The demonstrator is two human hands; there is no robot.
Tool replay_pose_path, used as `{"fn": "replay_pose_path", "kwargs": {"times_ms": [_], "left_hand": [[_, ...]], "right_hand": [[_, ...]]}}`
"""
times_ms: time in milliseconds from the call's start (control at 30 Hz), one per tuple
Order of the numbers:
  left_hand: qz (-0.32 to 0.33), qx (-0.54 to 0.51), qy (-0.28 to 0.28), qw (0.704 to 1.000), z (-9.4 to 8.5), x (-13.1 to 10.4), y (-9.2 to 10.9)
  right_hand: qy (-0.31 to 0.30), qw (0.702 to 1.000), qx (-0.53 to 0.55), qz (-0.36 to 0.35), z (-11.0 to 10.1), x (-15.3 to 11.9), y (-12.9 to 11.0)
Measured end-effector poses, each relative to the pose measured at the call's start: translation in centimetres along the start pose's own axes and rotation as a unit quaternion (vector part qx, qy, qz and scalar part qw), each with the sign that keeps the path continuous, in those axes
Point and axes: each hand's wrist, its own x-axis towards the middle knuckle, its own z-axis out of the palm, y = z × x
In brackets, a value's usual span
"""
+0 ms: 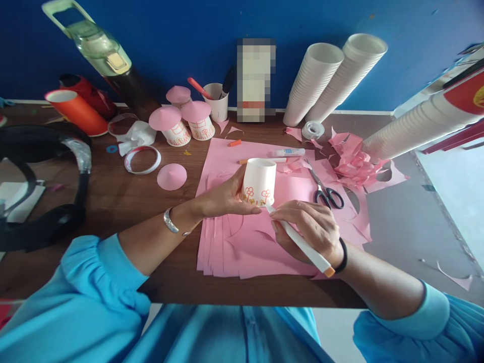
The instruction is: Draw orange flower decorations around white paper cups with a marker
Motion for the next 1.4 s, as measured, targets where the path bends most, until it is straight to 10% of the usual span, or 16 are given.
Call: {"fn": "replay_pose_path", "kwargs": {"times_ms": [1400], "left_hand": [[0.005,0.018,0.003,1.000,-0.10,0.06,-0.13]], "right_hand": [[-0.013,1.000,0.007,-0.010,0.04,0.10,-0.09]]}}
